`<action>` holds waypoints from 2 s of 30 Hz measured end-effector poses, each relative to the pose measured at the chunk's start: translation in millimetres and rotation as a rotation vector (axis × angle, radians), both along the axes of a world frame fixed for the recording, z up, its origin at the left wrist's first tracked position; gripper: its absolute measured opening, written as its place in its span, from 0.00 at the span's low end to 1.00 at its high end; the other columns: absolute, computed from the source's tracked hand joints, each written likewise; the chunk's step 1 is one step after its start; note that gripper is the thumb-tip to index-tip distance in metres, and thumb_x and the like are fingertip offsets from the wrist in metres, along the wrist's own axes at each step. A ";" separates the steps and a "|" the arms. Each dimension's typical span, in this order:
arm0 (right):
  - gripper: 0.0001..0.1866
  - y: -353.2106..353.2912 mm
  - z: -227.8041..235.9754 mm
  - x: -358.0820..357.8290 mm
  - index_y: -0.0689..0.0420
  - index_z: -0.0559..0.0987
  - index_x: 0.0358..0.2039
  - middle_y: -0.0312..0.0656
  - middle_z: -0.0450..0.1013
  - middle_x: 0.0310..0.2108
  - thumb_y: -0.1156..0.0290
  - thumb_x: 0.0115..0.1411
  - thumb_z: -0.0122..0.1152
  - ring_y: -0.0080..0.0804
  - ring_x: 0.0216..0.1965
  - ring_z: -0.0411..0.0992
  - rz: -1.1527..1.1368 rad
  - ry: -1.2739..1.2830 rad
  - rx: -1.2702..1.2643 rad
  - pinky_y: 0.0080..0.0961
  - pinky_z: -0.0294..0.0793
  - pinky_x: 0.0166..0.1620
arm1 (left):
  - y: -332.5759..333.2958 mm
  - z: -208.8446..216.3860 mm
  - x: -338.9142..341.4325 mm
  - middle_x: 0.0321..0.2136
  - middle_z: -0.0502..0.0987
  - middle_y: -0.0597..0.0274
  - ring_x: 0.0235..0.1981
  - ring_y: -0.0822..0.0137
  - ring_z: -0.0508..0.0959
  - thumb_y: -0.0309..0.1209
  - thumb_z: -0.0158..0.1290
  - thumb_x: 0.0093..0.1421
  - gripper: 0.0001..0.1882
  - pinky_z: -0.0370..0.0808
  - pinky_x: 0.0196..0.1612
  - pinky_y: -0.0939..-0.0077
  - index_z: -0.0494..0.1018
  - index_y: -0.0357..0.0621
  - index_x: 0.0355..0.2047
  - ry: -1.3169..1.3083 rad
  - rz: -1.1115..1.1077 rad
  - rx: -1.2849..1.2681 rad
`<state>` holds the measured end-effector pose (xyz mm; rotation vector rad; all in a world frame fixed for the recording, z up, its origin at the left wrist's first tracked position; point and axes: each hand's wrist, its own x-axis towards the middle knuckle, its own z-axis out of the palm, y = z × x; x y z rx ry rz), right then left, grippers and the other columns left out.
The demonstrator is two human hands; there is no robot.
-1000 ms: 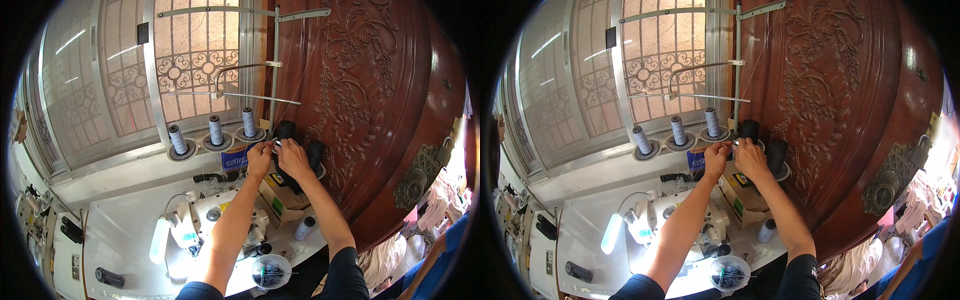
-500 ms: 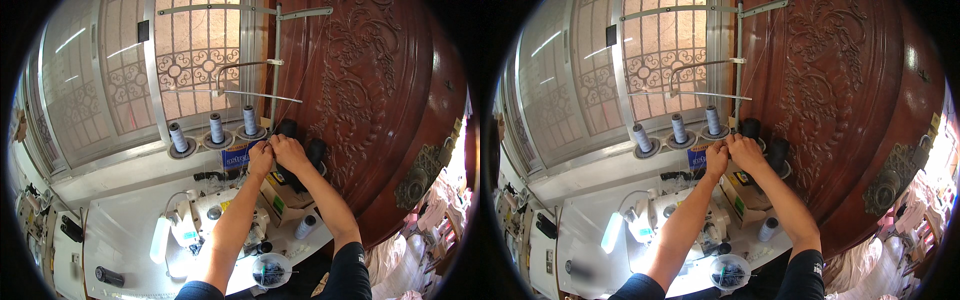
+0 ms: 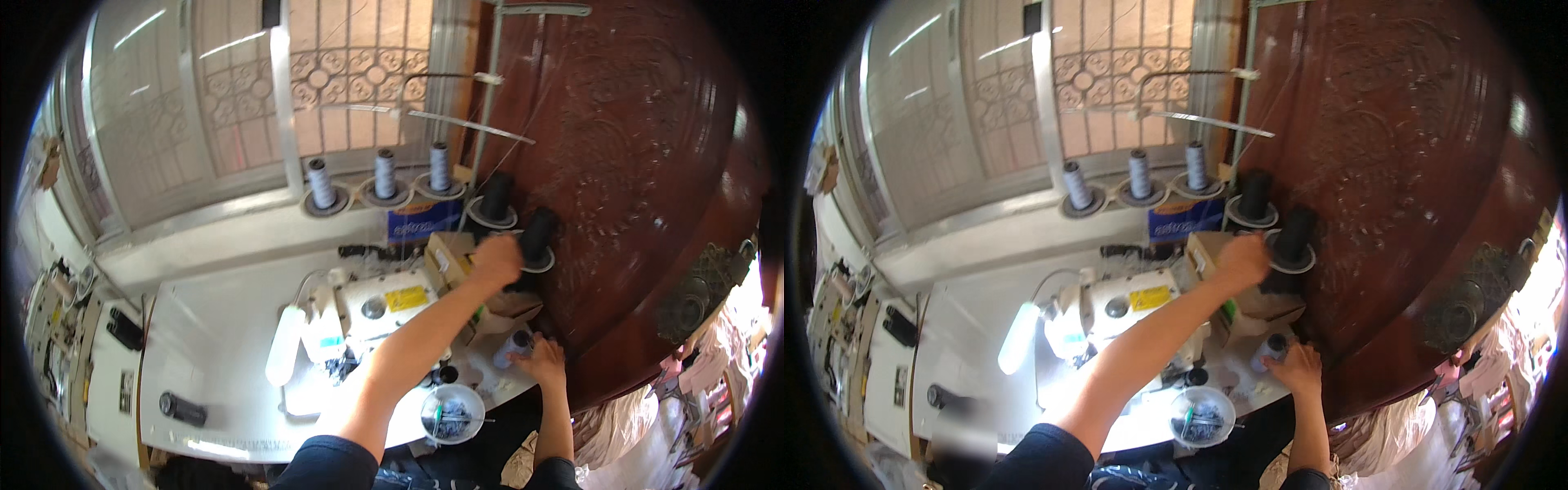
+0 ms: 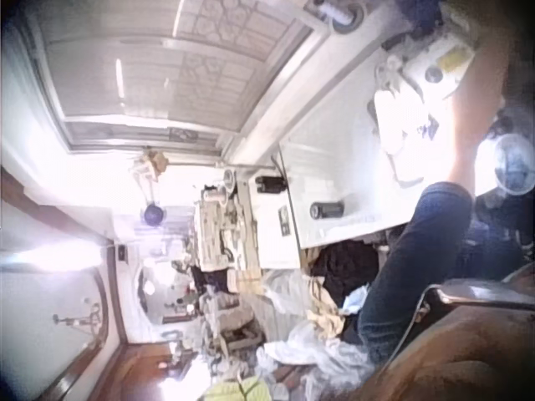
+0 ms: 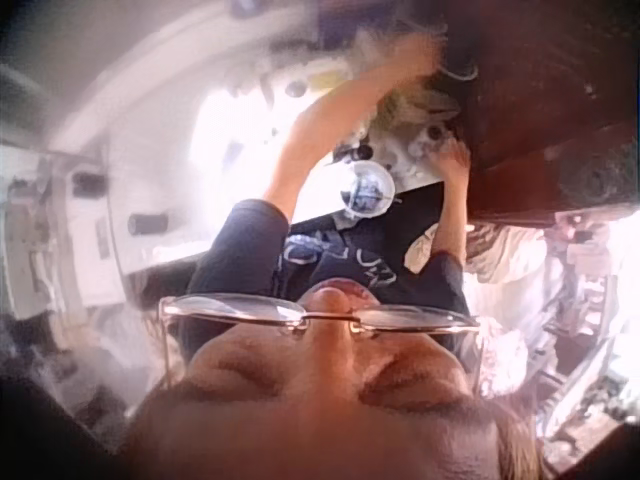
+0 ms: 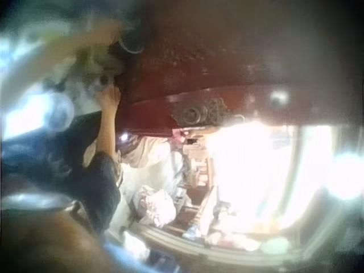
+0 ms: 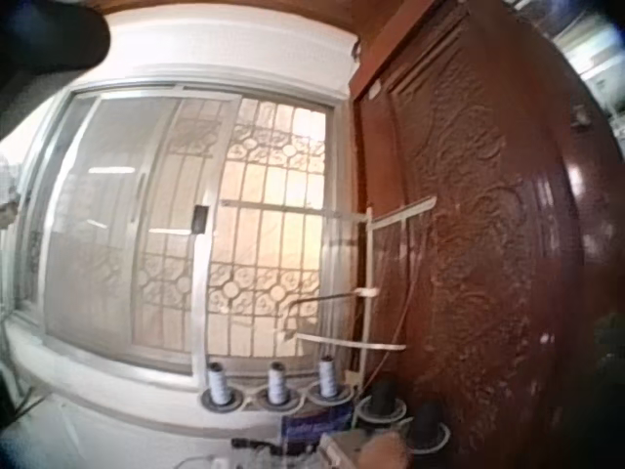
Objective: The person threads an industrial sewing machine by placing spools of thread onto the machine's rack, pulling the thread through guide loops, and replacing empty spools.
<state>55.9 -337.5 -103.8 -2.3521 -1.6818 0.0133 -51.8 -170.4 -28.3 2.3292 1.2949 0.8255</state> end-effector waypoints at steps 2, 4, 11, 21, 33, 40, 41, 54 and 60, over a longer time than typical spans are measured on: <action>0.30 9.5 -40.1 10.7 0.63 0.70 0.40 0.54 0.70 0.37 0.58 0.39 0.65 0.44 0.40 0.68 0.025 0.007 0.083 0.36 0.64 0.46 | -39.1 -2.7 3.5 0.24 0.75 0.46 0.30 0.51 0.77 0.26 0.49 0.44 0.07 0.73 0.34 0.61 0.74 0.38 0.23 -0.091 -0.118 -0.069; 0.32 21.1 -86.2 40.2 0.64 0.68 0.43 0.53 0.68 0.41 0.60 0.38 0.66 0.39 0.41 0.67 0.105 0.244 0.160 0.33 0.64 0.47 | -82.1 1.7 12.2 0.23 0.74 0.45 0.28 0.50 0.76 0.26 0.50 0.39 0.06 0.73 0.32 0.60 0.75 0.39 0.19 0.126 -0.364 -0.186; 0.35 47.7 -132.0 43.6 0.63 0.65 0.45 0.51 0.67 0.41 0.63 0.37 0.68 0.36 0.42 0.67 0.270 0.682 0.281 0.31 0.64 0.47 | -182.6 8.9 -72.4 0.18 0.74 0.48 0.25 0.48 0.75 0.31 0.46 0.46 0.09 0.71 0.27 0.60 0.72 0.38 0.19 -0.136 -0.584 0.247; 0.35 -6.5 -72.5 -104.5 0.62 0.66 0.45 0.47 0.67 0.39 0.66 0.35 0.68 0.33 0.41 0.67 0.310 0.677 0.619 0.29 0.65 0.47 | -265.0 -20.6 -298.7 0.15 0.70 0.51 0.19 0.51 0.72 0.28 0.44 0.50 0.07 0.66 0.23 0.64 0.68 0.37 0.20 -0.415 -0.394 0.180; 0.35 -124.9 -33.0 -370.1 0.59 0.66 0.44 0.43 0.67 0.37 0.70 0.32 0.70 0.29 0.41 0.66 0.950 1.552 -0.178 0.28 0.65 0.47 | -385.1 -74.5 -423.4 0.33 0.69 0.51 0.32 0.60 0.73 0.37 0.52 0.50 0.35 0.68 0.39 0.73 0.48 0.36 0.52 -0.525 0.196 0.148; 0.29 -153.7 -23.8 -504.9 0.61 0.67 0.42 0.35 0.67 0.31 0.71 0.38 0.68 0.24 0.27 0.68 1.393 1.434 -0.646 0.24 0.68 0.29 | -484.0 -90.8 -514.9 0.30 0.72 0.44 0.31 0.55 0.75 0.37 0.54 0.48 0.35 0.70 0.34 0.68 0.53 0.36 0.51 -0.563 0.760 0.077; 0.28 -157.1 -23.6 -516.0 0.62 0.67 0.42 0.34 0.67 0.29 0.72 0.40 0.66 0.23 0.24 0.67 1.424 1.281 -0.628 0.25 0.67 0.25 | -505.3 -91.6 -534.8 0.30 0.72 0.46 0.30 0.58 0.75 0.39 0.55 0.48 0.34 0.70 0.34 0.68 0.54 0.35 0.51 -0.529 0.908 0.178; 0.16 -134.1 -130.5 -520.1 0.60 0.70 0.35 0.44 0.64 0.21 0.69 0.44 0.57 0.42 0.21 0.67 1.808 0.005 0.196 0.34 0.66 0.21 | -710.7 -263.6 -787.1 0.27 0.70 0.53 0.18 0.61 0.71 0.37 0.53 0.45 0.19 0.67 0.13 0.66 0.69 0.34 0.34 -1.430 2.217 -0.217; 0.17 -139.8 -122.5 -528.9 0.63 0.70 0.36 0.47 0.67 0.21 0.71 0.43 0.57 0.43 0.20 0.69 1.774 -0.013 0.225 0.33 0.67 0.21 | -660.4 -302.2 -876.8 0.30 0.69 0.55 0.26 0.59 0.71 0.40 0.50 0.49 0.19 0.70 0.21 0.62 0.68 0.40 0.38 -1.552 2.147 -0.096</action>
